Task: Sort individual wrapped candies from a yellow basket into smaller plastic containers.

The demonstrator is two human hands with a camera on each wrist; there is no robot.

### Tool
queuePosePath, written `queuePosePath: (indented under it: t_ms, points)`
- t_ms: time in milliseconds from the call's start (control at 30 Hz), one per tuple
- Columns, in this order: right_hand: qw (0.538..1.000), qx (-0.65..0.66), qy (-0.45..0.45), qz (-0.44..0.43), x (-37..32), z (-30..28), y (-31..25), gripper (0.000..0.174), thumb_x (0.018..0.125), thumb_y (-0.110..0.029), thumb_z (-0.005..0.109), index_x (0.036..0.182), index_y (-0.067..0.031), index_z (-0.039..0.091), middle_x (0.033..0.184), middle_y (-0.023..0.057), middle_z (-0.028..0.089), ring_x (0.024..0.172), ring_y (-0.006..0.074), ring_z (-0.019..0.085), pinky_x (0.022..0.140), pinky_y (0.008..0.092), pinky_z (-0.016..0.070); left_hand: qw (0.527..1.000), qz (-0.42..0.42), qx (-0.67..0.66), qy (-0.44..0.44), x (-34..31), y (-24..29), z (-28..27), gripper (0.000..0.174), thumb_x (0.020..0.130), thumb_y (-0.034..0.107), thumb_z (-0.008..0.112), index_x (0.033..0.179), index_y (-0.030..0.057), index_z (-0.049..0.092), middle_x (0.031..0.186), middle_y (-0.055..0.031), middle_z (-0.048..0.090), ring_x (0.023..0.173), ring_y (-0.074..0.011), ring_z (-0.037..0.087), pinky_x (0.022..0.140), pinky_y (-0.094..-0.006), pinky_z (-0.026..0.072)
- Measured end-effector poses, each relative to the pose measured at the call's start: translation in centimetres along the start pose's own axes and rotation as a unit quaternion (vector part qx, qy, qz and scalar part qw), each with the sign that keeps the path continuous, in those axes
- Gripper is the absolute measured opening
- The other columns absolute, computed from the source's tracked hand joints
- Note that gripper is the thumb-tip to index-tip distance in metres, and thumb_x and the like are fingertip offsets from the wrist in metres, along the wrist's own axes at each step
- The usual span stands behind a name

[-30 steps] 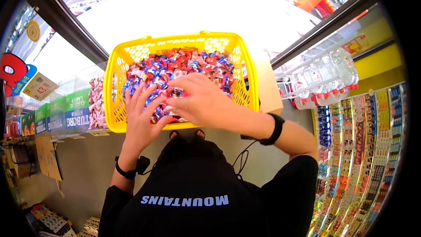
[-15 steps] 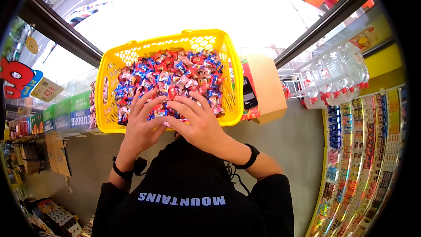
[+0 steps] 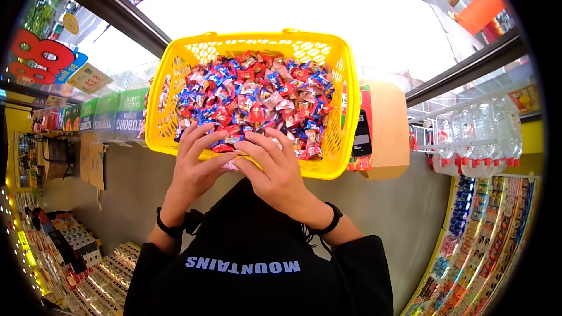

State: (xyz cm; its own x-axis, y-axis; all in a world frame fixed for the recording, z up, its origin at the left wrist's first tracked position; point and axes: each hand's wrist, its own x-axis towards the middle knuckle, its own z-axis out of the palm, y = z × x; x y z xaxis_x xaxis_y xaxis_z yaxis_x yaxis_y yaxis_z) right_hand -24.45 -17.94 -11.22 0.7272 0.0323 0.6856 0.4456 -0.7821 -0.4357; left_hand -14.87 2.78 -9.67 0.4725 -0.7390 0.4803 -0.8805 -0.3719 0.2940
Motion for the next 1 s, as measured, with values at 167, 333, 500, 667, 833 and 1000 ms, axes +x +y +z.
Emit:
queuePosePath:
  t_ms: [167,333,500,667,833,1000]
  points:
    - [1.000,-0.005,-0.018,-0.011,1.3,1.8,-1.6,0.017,0.083,-0.012,0.081,0.099,-0.0073,0.076,0.128,0.0061,0.071,0.126,0.0276,0.066,0.113,0.0548,0.0475,1.000,0.009,-0.018,0.008,-1.6,-2.2,-1.6,0.038,0.078,0.021,0.090,0.114,0.0237,0.079,0.142,-0.0021,0.069,0.140,-0.0303,0.058,0.122,-0.0582,0.0391]
    - [0.999,-0.031,-0.037,-0.016,2.9,5.2,-4.0,0.018,0.086,-0.012,0.081,0.103,-0.0086,0.076,0.129,0.0084,0.071,0.126,0.0293,0.066,0.114,0.0566,0.0470,0.999,0.016,-0.014,0.047,-4.0,-6.3,-3.8,0.028,0.081,0.019,0.089,0.107,0.0212,0.079,0.139,-0.0018,0.070,0.138,-0.0311,0.059,0.120,-0.0576,0.0411]
    - [0.993,-0.106,-0.046,0.030,5.0,9.5,-6.0,0.024,0.087,-0.009,0.081,0.110,-0.0114,0.075,0.131,0.0100,0.070,0.124,0.0304,0.067,0.116,0.0573,0.0457,0.992,-0.035,0.011,0.122,-6.7,-14.5,-8.8,0.017,0.080,0.009,0.088,0.095,0.0088,0.081,0.135,-0.0095,0.071,0.136,-0.0365,0.059,0.117,-0.0543,0.0441]
    - [0.979,-0.168,-0.062,0.097,5.1,12.2,-7.0,0.020,0.088,-0.007,0.080,0.108,-0.0116,0.075,0.128,0.0099,0.070,0.121,0.0303,0.067,0.115,0.0568,0.0467,0.980,-0.110,0.013,0.163,-11.5,-24.7,-10.1,0.013,0.085,0.011,0.085,0.092,0.0041,0.077,0.130,-0.0120,0.071,0.129,-0.0373,0.061,0.109,-0.0517,0.0469]
    - [0.957,-0.243,-0.094,0.127,6.7,10.9,-8.8,0.024,0.087,-0.009,0.082,0.111,-0.0097,0.075,0.127,0.0099,0.070,0.121,0.0313,0.066,0.115,0.0549,0.0449,0.983,-0.170,-0.049,0.050,-16.9,-34.4,-2.8,0.017,0.088,0.016,0.082,0.090,0.0013,0.073,0.130,-0.0138,0.069,0.129,-0.0402,0.060,0.109,-0.0526,0.0460]
    - [0.947,-0.266,-0.161,0.087,10.1,9.4,-9.0,0.026,0.086,-0.010,0.083,0.110,-0.0101,0.072,0.123,0.0089,0.069,0.117,0.0325,0.066,0.112,0.0535,0.0471,0.990,-0.139,0.026,-0.006,-17.2,-33.6,-0.5,0.022,0.090,0.023,0.080,0.085,0.0018,0.074,0.127,-0.0141,0.069,0.135,-0.0410,0.055,0.117,-0.0555,0.0392]
